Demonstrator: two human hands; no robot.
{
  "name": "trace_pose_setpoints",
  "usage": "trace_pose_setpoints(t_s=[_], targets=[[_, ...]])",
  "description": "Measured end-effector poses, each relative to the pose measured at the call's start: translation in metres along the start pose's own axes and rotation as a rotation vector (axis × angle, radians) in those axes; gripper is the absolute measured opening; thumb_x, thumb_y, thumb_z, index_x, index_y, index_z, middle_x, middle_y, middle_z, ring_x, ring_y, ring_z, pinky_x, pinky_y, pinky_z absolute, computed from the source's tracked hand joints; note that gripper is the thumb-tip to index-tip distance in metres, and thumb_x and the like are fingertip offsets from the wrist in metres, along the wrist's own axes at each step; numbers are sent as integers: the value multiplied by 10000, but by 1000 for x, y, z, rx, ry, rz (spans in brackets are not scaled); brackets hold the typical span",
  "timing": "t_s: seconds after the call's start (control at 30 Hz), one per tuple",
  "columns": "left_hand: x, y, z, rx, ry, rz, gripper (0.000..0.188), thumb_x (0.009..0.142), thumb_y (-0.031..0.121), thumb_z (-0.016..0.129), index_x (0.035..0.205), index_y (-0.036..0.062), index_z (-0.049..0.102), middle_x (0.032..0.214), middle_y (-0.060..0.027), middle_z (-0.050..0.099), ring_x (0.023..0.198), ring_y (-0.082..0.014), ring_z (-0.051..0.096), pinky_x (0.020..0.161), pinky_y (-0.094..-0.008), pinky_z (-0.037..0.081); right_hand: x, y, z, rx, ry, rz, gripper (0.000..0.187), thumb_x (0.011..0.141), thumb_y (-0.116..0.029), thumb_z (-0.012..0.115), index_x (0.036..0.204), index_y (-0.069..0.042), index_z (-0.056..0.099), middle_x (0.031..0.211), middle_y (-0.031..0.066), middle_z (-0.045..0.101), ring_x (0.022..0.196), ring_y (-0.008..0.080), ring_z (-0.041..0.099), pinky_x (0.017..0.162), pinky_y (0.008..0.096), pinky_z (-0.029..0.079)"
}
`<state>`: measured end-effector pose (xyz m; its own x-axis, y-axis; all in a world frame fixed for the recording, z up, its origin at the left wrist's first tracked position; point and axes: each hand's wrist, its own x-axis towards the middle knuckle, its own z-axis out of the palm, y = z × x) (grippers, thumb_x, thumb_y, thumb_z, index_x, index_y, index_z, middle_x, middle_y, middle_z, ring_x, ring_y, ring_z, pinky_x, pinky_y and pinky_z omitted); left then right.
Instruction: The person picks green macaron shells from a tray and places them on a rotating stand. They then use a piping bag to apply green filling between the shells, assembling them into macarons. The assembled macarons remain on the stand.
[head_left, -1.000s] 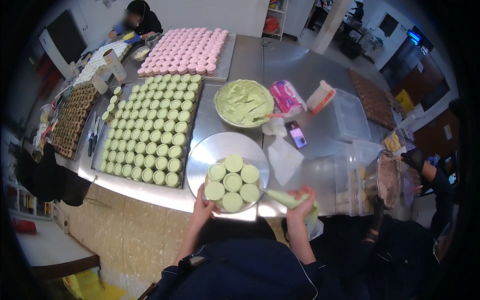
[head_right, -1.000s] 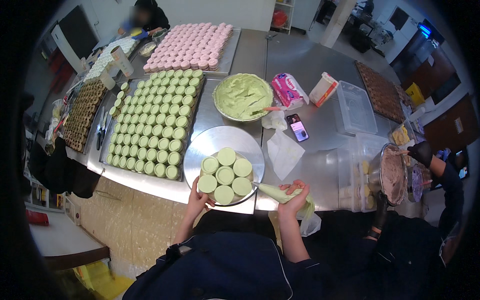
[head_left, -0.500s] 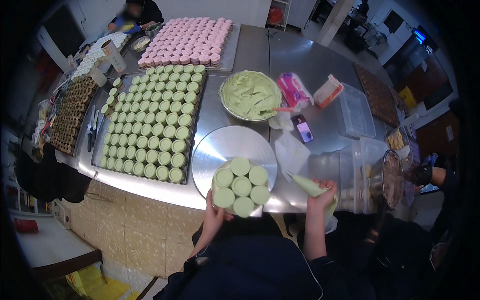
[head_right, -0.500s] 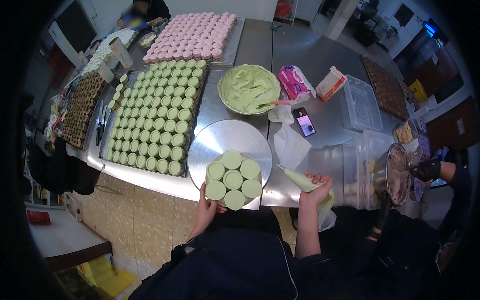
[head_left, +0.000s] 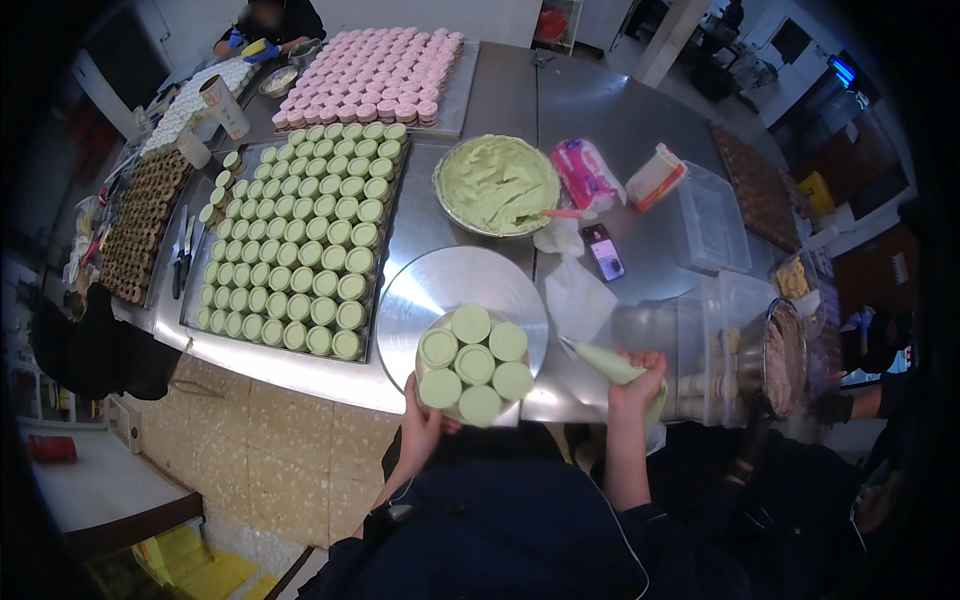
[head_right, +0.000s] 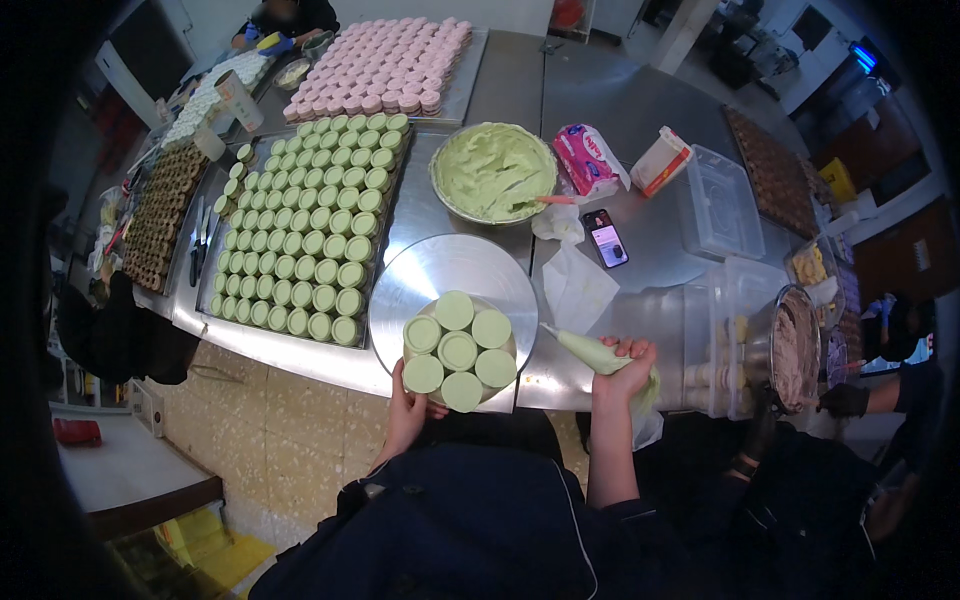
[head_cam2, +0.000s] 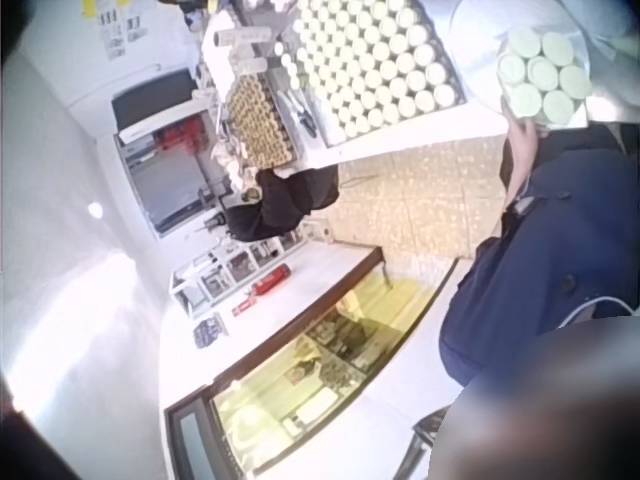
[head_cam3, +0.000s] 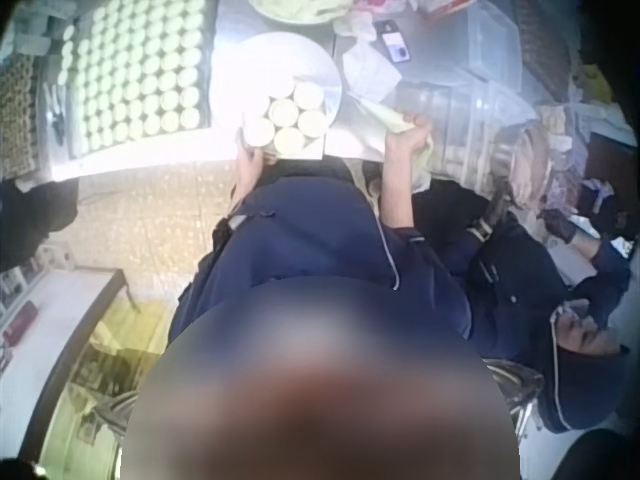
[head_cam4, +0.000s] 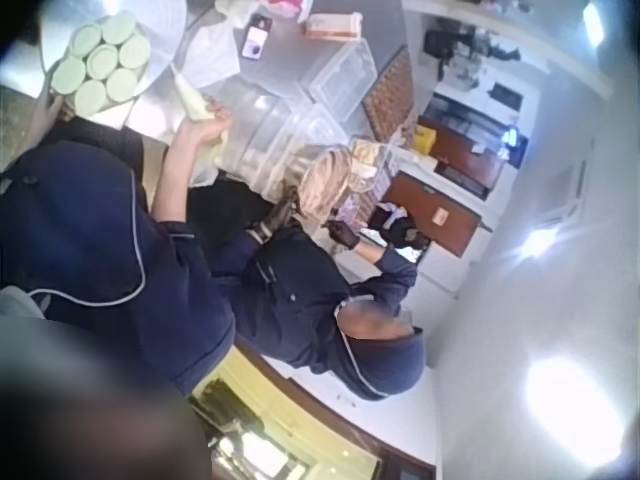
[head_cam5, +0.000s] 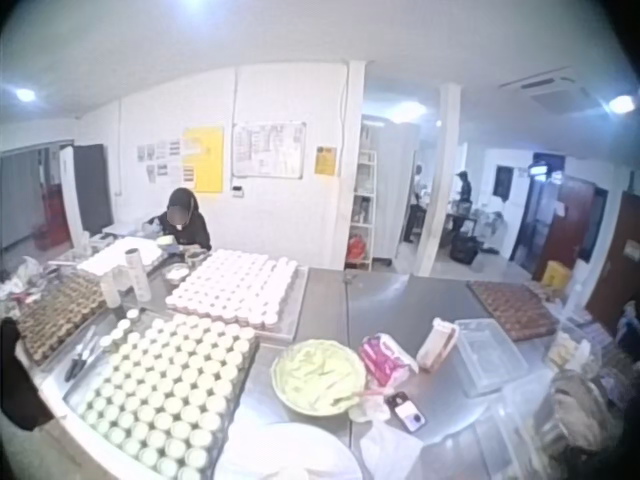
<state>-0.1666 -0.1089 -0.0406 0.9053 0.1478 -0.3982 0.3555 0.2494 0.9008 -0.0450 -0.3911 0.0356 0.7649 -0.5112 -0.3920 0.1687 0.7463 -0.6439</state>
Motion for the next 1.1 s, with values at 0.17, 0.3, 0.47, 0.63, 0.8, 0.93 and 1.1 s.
trace_pose_setpoints(t_s=[0.17, 0.3, 0.47, 0.63, 0.8, 0.93, 1.1], targets=[[-3, -2, 0, 19, 28, -26, 598, 915, 10, 342, 1371, 146, -20, 913, -197, 571, 618, -212, 630, 528, -281, 539, 4, 5, 7, -3, -16, 38, 330, 907, -286, 328, 615, -138, 294, 529, 27, 317, 576, 229, 419, 733, 430, 393], [-4, -3, -2, 26, 20, 5, 603, 913, 6, 341, 1372, 152, -21, 911, -194, 571, 613, -209, 628, 527, -286, 541, 6, 12, 14, -19, -22, 67, 320, 892, -271, 343, 607, -135, 290, 530, 31, 320, 573, 234, 421, 739, 436, 391], [-2, 0, 0, 45, 18, -12, 598, 906, -11, 329, 1373, 157, -5, 917, -197, 569, 611, -207, 627, 526, -285, 542, 6, 19, 28, -44, -68, 87, 315, 877, -264, 362, 601, -130, 288, 528, 35, 324, 569, 241, 428, 740, 441, 390], [-2, 0, 1, 22, 9, -17, 599, 900, -23, 320, 1376, 161, 7, 898, -193, 574, 610, -204, 628, 526, -282, 541, -6, 25, 45, -67, -107, 115, 330, 879, -289, 362, 601, -127, 290, 520, 40, 324, 576, 254, 445, 761, 457, 392], [-2, -1, -6, 2, -10, -68, 601, 907, -6, 308, 1381, 186, -8, 875, -174, 585, 634, -194, 632, 525, -281, 538, -24, 39, 63, -152, -197, 162, 410, 914, -382, 317, 597, -125, 291, 502, 57, 348, 581, 278, 488, 779, 496, 414], [-9, -3, -11, -33, 26, -105, 471, 915, 32, 336, 1331, 87, 122, 812, -125, 568, 680, -155, 593, 575, -259, 519, -31, 54, 75, -235, -377, 218, 465, 927, -444, 285, 587, -127, 289, 471, 63, 355, 537, 269, 495, 734, 490, 442], [-17, -18, -28, -76, 134, -86, 309, 916, 44, 346, 1207, 55, 243, 800, -110, 543, 692, -155, 569, 593, -263, 510, -35, 74, 84, -344, -450, 169, 482, 929, -453, 272, 572, -129, 286, 434, 53, 326, 448, 238, 465, 655, 453, 467]])
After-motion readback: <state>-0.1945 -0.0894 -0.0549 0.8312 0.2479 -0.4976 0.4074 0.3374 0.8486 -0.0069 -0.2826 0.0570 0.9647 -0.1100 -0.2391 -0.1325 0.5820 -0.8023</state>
